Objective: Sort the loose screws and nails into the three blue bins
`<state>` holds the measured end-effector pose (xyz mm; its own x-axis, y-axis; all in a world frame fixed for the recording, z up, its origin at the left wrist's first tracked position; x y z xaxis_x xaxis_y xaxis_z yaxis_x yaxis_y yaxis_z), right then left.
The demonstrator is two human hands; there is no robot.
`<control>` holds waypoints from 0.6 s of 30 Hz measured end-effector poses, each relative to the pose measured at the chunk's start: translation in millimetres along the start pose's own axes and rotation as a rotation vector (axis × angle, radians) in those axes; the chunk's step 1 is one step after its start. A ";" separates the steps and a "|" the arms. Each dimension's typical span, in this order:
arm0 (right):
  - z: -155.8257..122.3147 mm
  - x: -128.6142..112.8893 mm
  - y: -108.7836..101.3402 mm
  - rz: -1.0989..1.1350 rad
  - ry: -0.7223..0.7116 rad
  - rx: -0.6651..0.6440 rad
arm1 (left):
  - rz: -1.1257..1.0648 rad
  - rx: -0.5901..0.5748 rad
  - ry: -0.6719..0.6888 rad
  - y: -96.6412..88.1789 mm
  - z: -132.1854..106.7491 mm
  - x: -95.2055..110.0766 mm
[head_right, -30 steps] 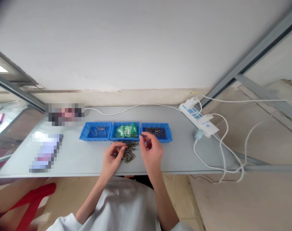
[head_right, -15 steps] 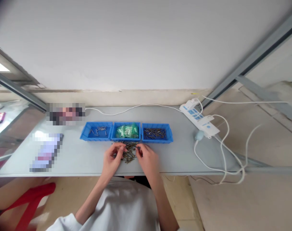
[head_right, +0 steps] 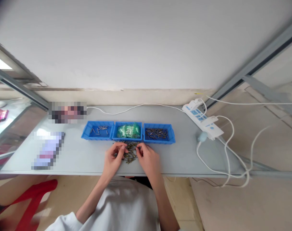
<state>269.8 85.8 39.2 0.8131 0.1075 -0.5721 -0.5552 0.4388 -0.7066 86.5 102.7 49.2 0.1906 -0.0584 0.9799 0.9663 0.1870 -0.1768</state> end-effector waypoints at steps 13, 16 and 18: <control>-0.5 -29.2 -6.9 0.521 0.109 -0.010 | 0.017 -0.095 0.177 8.3 -2.2 9.2; -1.5 -36.5 -3.2 0.558 0.104 -0.003 | 0.005 -0.066 0.220 5.4 -1.3 12.5; -2.4 -38.3 0.5 0.555 0.092 -0.015 | -0.008 -0.042 0.224 2.8 -0.2 13.5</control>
<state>238.0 79.8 59.8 0.3803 0.2405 -0.8930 -0.8982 0.3261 -0.2947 91.9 102.2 61.9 0.2122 -0.2768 0.9372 0.9734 0.1447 -0.1777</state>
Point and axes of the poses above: each hand's wrist, its own z-axis towards the middle knuckle, its own y-axis out of the palm, x = y × z, the point moved 7 cm from there along z, towards the middle knuckle, and after that the axes turned 13 degrees about x, right-handed, at the moved point
